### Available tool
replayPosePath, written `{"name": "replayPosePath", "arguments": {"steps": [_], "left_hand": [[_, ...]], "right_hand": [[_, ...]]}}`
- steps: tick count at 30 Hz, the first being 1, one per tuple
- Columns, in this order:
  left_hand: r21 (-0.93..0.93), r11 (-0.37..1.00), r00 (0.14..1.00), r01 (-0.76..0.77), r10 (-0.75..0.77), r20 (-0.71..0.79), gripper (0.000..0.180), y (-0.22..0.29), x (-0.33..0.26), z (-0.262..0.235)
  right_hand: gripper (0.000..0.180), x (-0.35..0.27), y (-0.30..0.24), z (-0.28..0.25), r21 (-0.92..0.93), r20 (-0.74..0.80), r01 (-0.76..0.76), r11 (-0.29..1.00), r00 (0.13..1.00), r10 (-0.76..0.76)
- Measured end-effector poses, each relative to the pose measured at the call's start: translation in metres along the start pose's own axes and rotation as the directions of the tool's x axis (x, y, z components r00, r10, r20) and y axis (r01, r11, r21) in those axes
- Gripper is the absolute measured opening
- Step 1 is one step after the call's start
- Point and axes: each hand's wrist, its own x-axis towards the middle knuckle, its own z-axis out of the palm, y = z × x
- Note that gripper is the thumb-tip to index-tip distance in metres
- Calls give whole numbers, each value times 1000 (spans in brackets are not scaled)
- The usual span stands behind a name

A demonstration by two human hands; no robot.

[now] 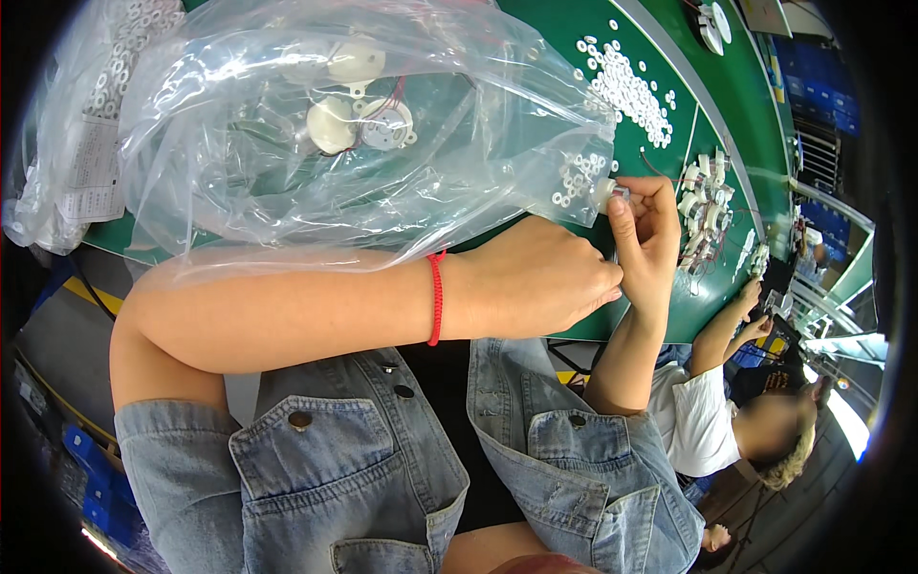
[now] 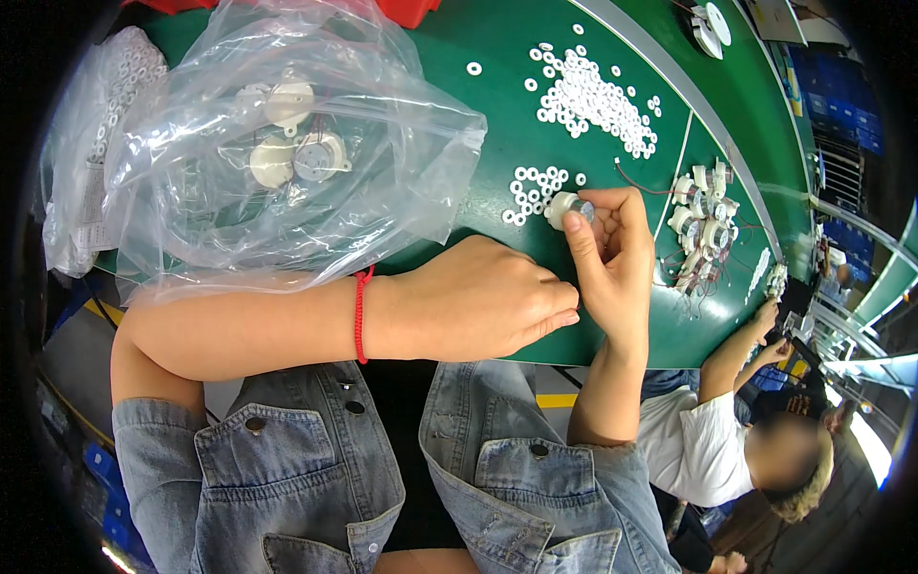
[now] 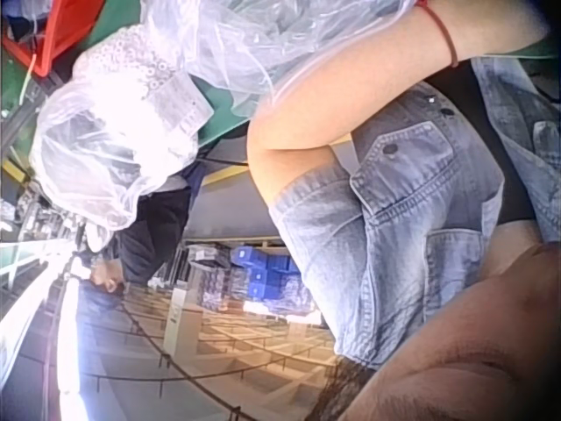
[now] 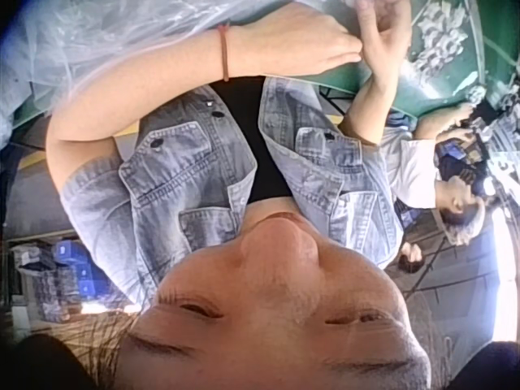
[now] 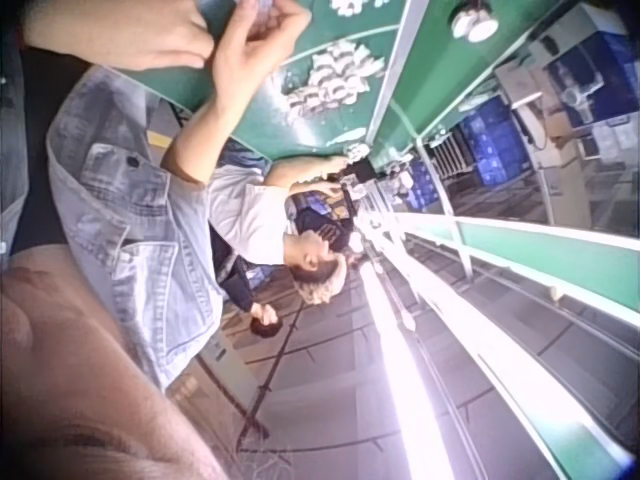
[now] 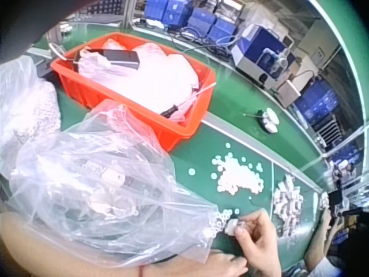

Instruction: The person assembles small white cylindrical electronic components by hand on a green workbench. They repeatedly pick up a component, insert a small white washer into its center, and place the finished unit into a clear plastic bag.

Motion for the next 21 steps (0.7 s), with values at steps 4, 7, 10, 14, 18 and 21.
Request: {"name": "replayPosePath", "arguments": {"steps": [4,7,10,14,18,21], "left_hand": [[-6,1000,1000,-2,2,-4,22,-1,0,0],[-1,1000,1000,-3,3,-7,22,-1,0,0],[16,1000,1000,-15,15,-2,23,0,1,1],[55,998,999,-26,25,33,24,-1,-2,2],[57,998,999,-40,38,36,25,-1,-5,5],[34,999,997,-25,23,68,24,1,-3,4]], "right_hand": [[18,1,1,3,-12,-10,20,1000,1000,-20],[21,0,-1,0,-230,24,42,972,999,-38],[23,0,-14,0,-391,61,80,917,996,-60],[23,1,-27,6,-419,113,74,905,993,-29],[24,2,-24,7,-443,154,134,886,985,-72],[24,2,-27,4,-448,166,144,883,983,-76]]}}
